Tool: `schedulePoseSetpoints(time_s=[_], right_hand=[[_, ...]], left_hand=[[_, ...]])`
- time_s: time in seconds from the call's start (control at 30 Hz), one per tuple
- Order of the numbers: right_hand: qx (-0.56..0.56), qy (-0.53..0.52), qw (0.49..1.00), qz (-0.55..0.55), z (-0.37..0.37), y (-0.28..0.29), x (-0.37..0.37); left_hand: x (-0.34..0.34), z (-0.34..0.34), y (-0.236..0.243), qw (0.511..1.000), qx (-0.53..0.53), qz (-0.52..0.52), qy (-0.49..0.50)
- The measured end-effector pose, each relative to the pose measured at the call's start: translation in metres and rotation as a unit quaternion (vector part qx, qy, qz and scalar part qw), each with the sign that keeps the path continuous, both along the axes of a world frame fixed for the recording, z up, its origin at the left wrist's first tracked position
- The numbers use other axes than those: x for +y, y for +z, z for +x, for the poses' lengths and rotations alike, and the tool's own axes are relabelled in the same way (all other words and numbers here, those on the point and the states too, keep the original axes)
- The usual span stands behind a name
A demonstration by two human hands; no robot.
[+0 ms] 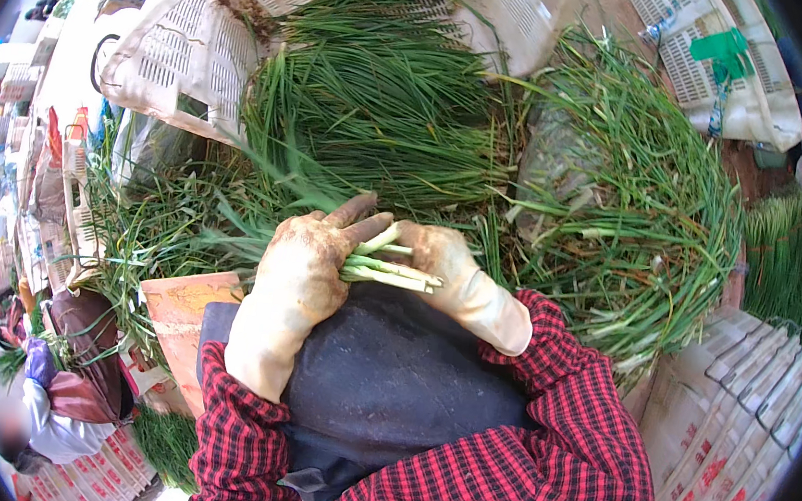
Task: The person assembles a bundle of green onions, secures it with a red tie, and then gathers and cleans more individual green onions from a crate.
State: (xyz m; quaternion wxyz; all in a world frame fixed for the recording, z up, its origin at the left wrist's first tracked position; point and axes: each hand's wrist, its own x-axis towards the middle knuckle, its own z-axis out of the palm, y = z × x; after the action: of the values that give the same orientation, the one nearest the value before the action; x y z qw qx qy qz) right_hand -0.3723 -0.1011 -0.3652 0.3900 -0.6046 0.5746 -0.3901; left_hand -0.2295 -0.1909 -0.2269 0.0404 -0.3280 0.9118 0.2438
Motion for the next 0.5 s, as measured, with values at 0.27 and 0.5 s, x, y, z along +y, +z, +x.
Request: schedulePoseSetpoints(time_s=[0.27, 0.5], right_hand=[[-0.237, 0.068, 0.869, 0.429, -0.047, -0.032, 0.042], [0.38, -0.099, 0.881, 0.264, -0.096, -0.141, -0.029]], left_hand=[[-0.004, 0.023, 0.004, 0.978, -0.048, -0.109, 0.173], [-0.002, 0.02, 0.013, 0.948, -0.022, -0.283, 0.145]])
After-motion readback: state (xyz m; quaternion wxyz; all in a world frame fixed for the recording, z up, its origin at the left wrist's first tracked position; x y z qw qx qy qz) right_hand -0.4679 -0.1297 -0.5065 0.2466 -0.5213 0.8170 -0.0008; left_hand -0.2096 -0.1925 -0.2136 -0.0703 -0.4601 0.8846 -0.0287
